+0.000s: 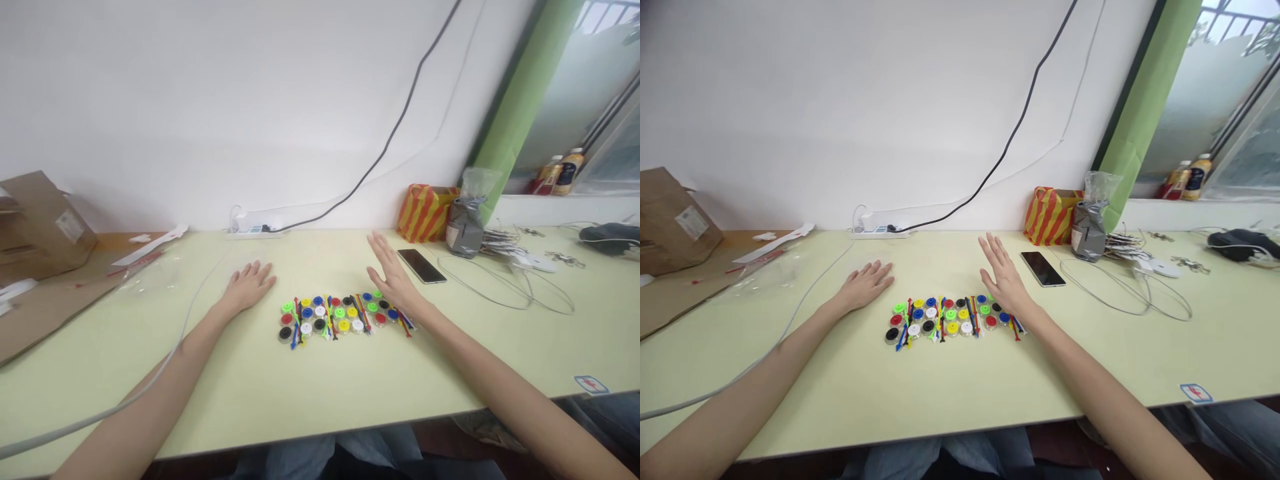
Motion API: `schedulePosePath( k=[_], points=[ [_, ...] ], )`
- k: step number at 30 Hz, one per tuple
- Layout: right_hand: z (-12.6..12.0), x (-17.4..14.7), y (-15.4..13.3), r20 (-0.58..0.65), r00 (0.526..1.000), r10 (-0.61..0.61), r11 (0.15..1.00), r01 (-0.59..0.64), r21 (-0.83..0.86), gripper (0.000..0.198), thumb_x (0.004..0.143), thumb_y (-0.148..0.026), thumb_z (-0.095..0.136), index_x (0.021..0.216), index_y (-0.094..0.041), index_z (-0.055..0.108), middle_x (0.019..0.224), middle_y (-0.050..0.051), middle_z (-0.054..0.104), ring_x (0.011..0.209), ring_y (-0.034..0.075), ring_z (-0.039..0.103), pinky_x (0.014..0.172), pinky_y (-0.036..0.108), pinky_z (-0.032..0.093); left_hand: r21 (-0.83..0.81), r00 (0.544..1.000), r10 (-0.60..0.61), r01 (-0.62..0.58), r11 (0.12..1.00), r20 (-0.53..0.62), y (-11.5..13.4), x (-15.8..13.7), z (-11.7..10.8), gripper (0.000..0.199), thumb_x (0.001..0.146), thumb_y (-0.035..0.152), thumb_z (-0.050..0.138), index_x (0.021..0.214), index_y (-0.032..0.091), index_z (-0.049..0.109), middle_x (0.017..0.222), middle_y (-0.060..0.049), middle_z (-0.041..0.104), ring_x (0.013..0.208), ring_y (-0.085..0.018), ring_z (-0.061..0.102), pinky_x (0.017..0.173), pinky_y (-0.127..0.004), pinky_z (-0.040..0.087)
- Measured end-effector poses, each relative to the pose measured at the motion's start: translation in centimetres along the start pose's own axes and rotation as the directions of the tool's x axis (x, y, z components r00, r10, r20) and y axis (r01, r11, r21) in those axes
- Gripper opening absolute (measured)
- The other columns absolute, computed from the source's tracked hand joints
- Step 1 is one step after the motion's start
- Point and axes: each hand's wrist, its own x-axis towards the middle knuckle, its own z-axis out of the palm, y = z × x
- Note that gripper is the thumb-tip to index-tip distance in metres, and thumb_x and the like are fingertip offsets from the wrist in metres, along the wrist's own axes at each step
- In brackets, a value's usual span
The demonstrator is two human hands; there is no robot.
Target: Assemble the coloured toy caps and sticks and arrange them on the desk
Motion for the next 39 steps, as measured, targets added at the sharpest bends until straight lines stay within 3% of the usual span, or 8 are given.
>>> schedulePosePath(
  k=[7,10,14,19,23,28,33,39],
  points=[
    [1.2,0.0,-2.7,0.071,0.993,-0.092,0.996,0.093,-0.003,0.073,0.100,-0.029,0.046,0.162,-0.033,0.008,0.169,0.000,0.007,0.155,0.027,0.005,0.123,0.055,0.024,-0.021,1.000,0.014,-0.014,1.000,-0.002,-0.1,0.0,0.4,0.065,0.101,0.060,0.028,0.156,0.026,0.034,0.164,-0.015,0.025,0.150,-0.038,0.024,0.117,-0.061,0.021],
    [1.5,0.7,-4.5,0.066,0.988,-0.143,0.990,0.144,-0.014,0.063,0.100,-0.027,0.049,0.158,-0.033,0.028,0.168,0.000,0.010,0.155,0.027,0.007,0.122,0.055,0.025,-0.031,1.000,0.027,-0.027,0.999,-0.004,-0.1,0.1,0.6,0.065,0.101,0.060,0.028,0.156,0.026,0.034,0.164,-0.015,0.025,0.150,-0.038,0.024,0.117,-0.060,0.021],
    [2.9,2.6,-9.3,0.084,0.952,-0.294,0.954,0.298,-0.034,0.021,0.097,-0.024,0.057,0.108,-0.027,0.076,0.167,-0.002,0.018,0.155,0.029,0.009,0.124,0.057,0.020,-0.022,0.999,0.043,-0.043,0.999,-0.007,0.1,0.0,0.7,0.065,0.101,0.058,0.028,0.156,0.025,0.034,0.164,-0.015,0.024,0.151,-0.038,0.023,0.118,-0.060,0.020],
    [5.7,4.9,-13.8,0.196,0.915,-0.353,0.930,0.367,-0.039,0.020,0.089,-0.016,0.065,0.071,-0.021,0.073,0.164,-0.003,0.026,0.155,0.031,0.007,0.125,0.060,0.013,-0.022,0.997,0.049,-0.050,0.998,-0.061,0.5,-0.2,0.8,0.063,0.102,0.053,0.028,0.157,0.022,0.030,0.166,-0.013,0.016,0.154,-0.035,0.011,0.121,-0.060,0.013],
    [7.1,4.6,-13.2,0.209,0.929,-0.305,0.947,0.319,-0.040,0.017,0.083,-0.012,0.071,0.069,-0.021,0.073,0.163,-0.002,0.030,0.155,0.034,0.006,0.122,0.066,0.012,-0.007,0.952,0.166,-0.174,0.985,-0.256,1.6,-0.6,0.1,0.060,0.103,0.049,0.031,0.156,0.022,0.034,0.167,-0.010,0.013,0.155,-0.032,0.003,0.124,-0.058,0.004],
    [7.5,2.8,-11.7,0.255,0.938,-0.235,0.966,0.255,-0.045,0.010,0.082,-0.013,0.073,0.086,-0.021,0.076,0.162,0.008,0.032,0.153,0.037,0.011,0.119,0.070,0.014,-0.003,0.877,0.284,-0.309,0.951,-0.388,4.2,-1.2,-1.7,0.060,0.105,0.045,0.025,0.161,0.023,0.018,0.168,-0.007,0.010,0.156,-0.025,0.005,0.125,-0.051,0.002],
    [7.3,2.2,-11.9,0.296,0.934,-0.202,0.975,0.221,-0.032,0.008,0.083,-0.015,0.075,0.086,-0.023,0.077,0.160,0.007,0.036,0.152,0.039,0.016,0.118,0.071,0.017,-0.051,0.829,0.365,-0.424,0.904,-0.424,5.6,-1.8,-2.2,0.062,0.106,0.042,0.024,0.162,0.021,0.007,0.168,-0.008,0.011,0.155,-0.022,0.008,0.126,-0.048,0.004],
    [7.1,2.4,-12.5,0.345,0.925,-0.158,0.979,0.192,-0.067,0.010,0.088,-0.018,0.070,0.090,-0.023,0.078,0.157,0.008,0.039,0.151,0.036,0.019,0.119,0.068,0.017,-0.110,0.818,0.433,-0.504,0.857,-0.378,6.4,-2.4,-2.0,0.063,0.106,0.041,0.022,0.161,0.023,-0.002,0.168,-0.008,0.013,0.155,-0.021,0.011,0.126,-0.047,0.010]
  ],
)
